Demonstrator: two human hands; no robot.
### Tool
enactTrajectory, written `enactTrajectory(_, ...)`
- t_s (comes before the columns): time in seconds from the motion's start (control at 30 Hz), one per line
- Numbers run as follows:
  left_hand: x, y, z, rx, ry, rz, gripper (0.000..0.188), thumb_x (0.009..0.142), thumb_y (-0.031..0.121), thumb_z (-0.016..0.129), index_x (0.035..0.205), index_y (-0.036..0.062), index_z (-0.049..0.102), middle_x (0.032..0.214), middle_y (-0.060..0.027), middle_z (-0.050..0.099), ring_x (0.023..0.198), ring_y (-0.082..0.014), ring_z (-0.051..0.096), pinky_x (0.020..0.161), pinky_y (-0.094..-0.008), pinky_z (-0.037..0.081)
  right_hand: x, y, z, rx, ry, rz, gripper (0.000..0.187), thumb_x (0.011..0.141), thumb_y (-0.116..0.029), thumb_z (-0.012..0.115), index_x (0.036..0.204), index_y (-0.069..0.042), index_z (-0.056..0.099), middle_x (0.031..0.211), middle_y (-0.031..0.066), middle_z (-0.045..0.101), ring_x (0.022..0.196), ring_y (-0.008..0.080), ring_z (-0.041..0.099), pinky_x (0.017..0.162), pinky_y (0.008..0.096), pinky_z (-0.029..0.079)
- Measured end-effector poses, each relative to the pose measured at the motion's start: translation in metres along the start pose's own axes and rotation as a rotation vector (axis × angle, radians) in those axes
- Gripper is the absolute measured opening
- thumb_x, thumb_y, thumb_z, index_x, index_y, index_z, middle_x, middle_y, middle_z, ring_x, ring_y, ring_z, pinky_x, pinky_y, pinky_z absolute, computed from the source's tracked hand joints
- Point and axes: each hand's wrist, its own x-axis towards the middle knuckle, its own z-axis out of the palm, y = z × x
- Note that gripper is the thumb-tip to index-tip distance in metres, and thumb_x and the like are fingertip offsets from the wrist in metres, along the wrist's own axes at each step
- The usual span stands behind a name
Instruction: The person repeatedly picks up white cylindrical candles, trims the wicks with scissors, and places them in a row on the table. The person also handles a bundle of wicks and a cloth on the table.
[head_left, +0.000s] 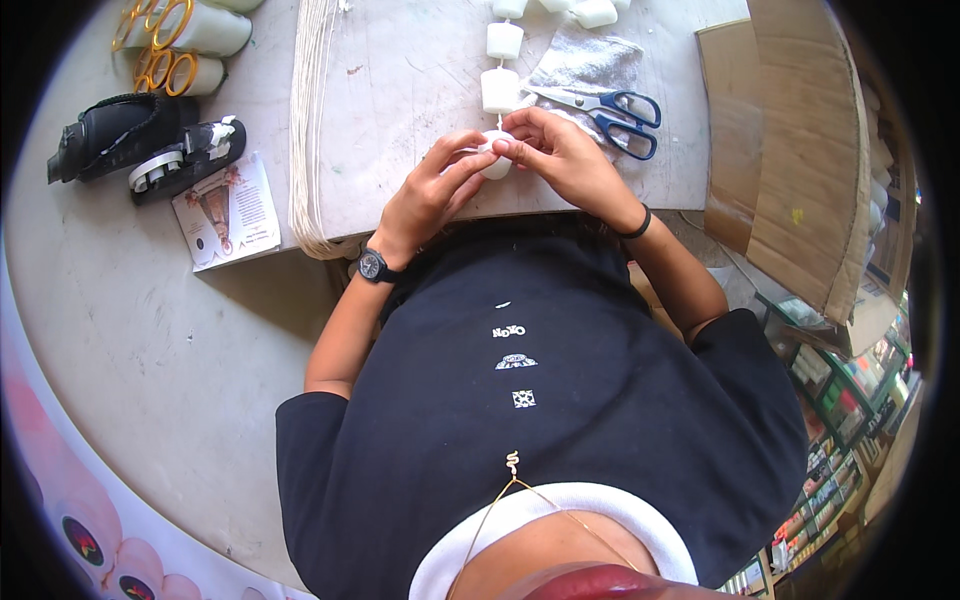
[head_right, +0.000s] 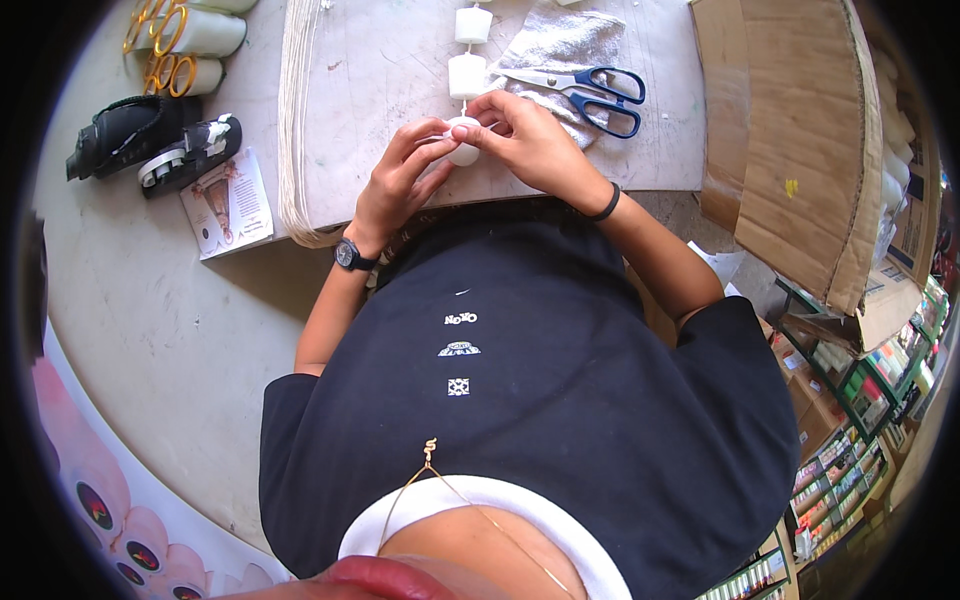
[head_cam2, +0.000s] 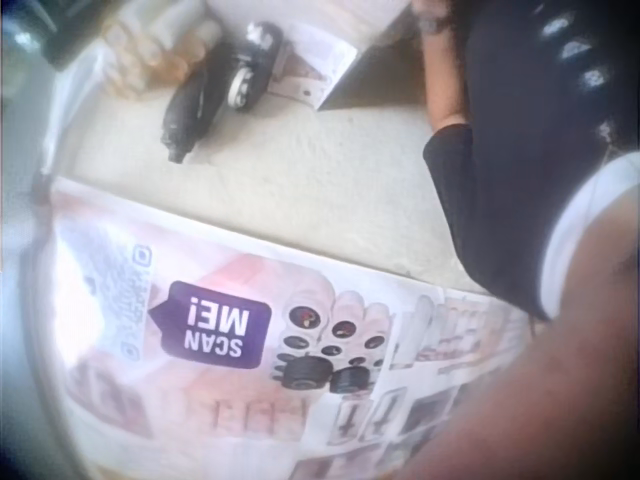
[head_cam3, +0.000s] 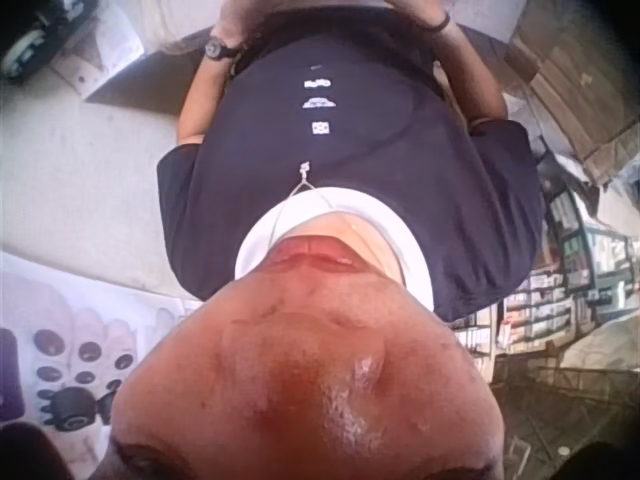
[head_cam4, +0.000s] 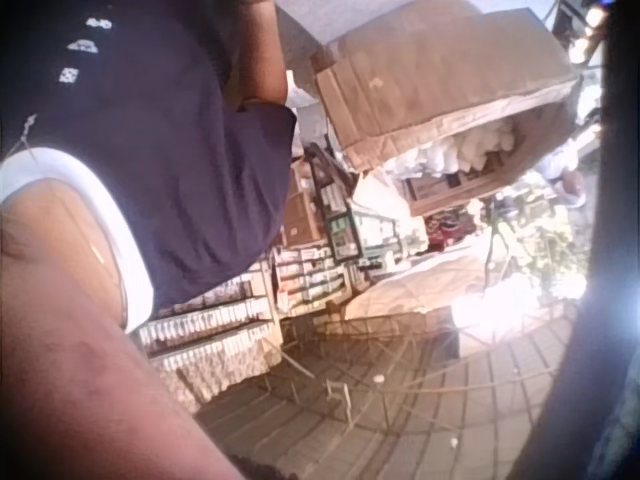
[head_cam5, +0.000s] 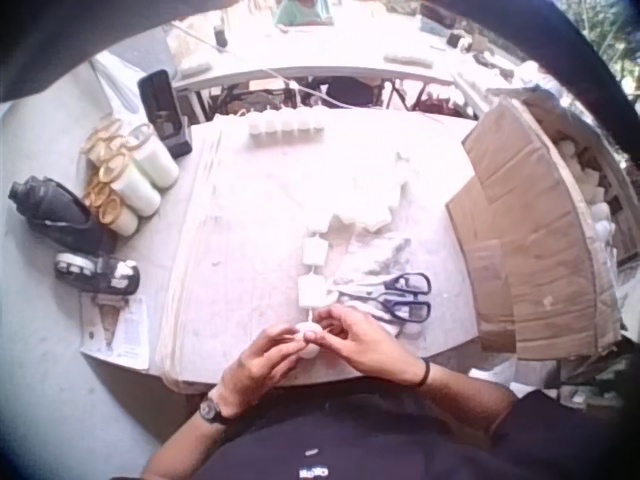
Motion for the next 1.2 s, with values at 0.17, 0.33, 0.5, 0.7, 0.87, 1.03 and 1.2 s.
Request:
enactTrajectory(0.17, -0.004, 0.017, 0.003, -0.187, 0.087, -0.102, 0.035, 0.083, -0.004, 0.074, 0.116, 0.0043, 0.065, 0.124, -0.0141, 0.056, 0.116, -0.0268, 0.061, 0.098, -0.0361, 0.057, -0.018, -0.018, 0.004, 0.081, -0.054, 0.055, 0.039, 0.094, -0.022, 0.070, 0.121, 0.005, 0.061, 0.108, 0.0118, 0.070, 0.097, 0.0164, 0.067, 0.085, 0.0294, 0.054)
enactTrajectory(0.33, -0.008, 0.037, 0.011, -0.704, 0.224, -0.686, 0.028, 0.088, 0.003, 0.074, 0.112, -0.0055, 0.065, 0.123, -0.0130, 0.061, 0.115, -0.0228, 0.063, 0.097, -0.0341, 0.056, -0.030, -0.018, 0.012, 0.032, 0.015, 0.073, 0.035, 0.091, -0.014, 0.072, 0.122, 0.002, 0.063, 0.115, 0.0128, 0.068, 0.101, 0.0181, 0.068, 0.087, 0.0310, 0.057)
enactTrajectory(0.5, 0.001, 0.050, 0.002, -0.618, 0.116, -0.823, 0.034, 0.091, 0.010, 0.073, 0.119, -0.0066, 0.064, 0.118, -0.0166, 0.066, 0.109, -0.0189, 0.065, 0.094, -0.0303, 0.055, -0.030, -0.023, 0.013, -0.096, 0.018, -0.017, 0.033, 0.088, -0.010, 0.072, 0.119, 0.001, 0.067, 0.106, 0.0142, 0.069, 0.095, 0.0236, 0.070, 0.083, 0.0323, 0.058)
enactTrajectory(0.7, 0.012, 0.026, -0.017, -0.733, -0.118, -0.928, 0.033, 0.090, 0.011, 0.074, 0.116, -0.0062, 0.065, 0.105, -0.0162, 0.072, 0.099, -0.0162, 0.067, 0.088, -0.0299, 0.055, -0.024, -0.034, 0.014, -0.342, 0.003, -0.095, 0.031, 0.083, -0.001, 0.071, 0.114, 0.002, 0.070, 0.098, 0.0204, 0.069, 0.090, 0.0343, 0.069, 0.079, 0.0358, 0.054)
enactTrajectory(0.87, 0.024, 0.023, -0.019, -0.702, -0.173, -0.965, 0.029, 0.090, 0.009, 0.074, 0.112, -0.0060, 0.065, 0.103, -0.0155, 0.073, 0.098, -0.0167, 0.069, 0.088, -0.0284, 0.055, -0.019, -0.026, 0.013, -0.342, 0.025, -0.073, 0.031, 0.081, 0.000, 0.071, 0.112, 0.003, 0.070, 0.100, 0.0232, 0.070, 0.090, 0.0349, 0.070, 0.079, 0.0364, 0.054)
enactTrajectory(1.03, 0.036, 0.022, -0.027, -0.627, -0.282, -0.977, 0.026, 0.090, 0.006, 0.073, 0.111, -0.0062, 0.065, 0.102, -0.0154, 0.073, 0.097, -0.0177, 0.070, 0.088, -0.0279, 0.055, -0.015, -0.039, 0.015, -0.313, 0.004, 0.085, 0.033, 0.081, -0.004, 0.076, 0.113, 0.003, 0.070, 0.100, 0.0216, 0.072, 0.093, 0.0262, 0.073, 0.078, 0.0350, 0.056)
enactTrajectory(1.2, 0.043, 0.023, -0.031, -0.602, -0.322, -0.978, 0.027, 0.089, 0.004, 0.073, 0.112, -0.0069, 0.066, 0.101, -0.0144, 0.073, 0.097, -0.0182, 0.071, 0.088, -0.0284, 0.056, -0.011, -0.034, 0.014, -0.199, -0.016, 0.211, 0.031, 0.080, -0.005, 0.078, 0.108, 0.003, 0.069, 0.097, 0.0155, 0.074, 0.093, 0.0224, 0.073, 0.076, 0.0334, 0.057)
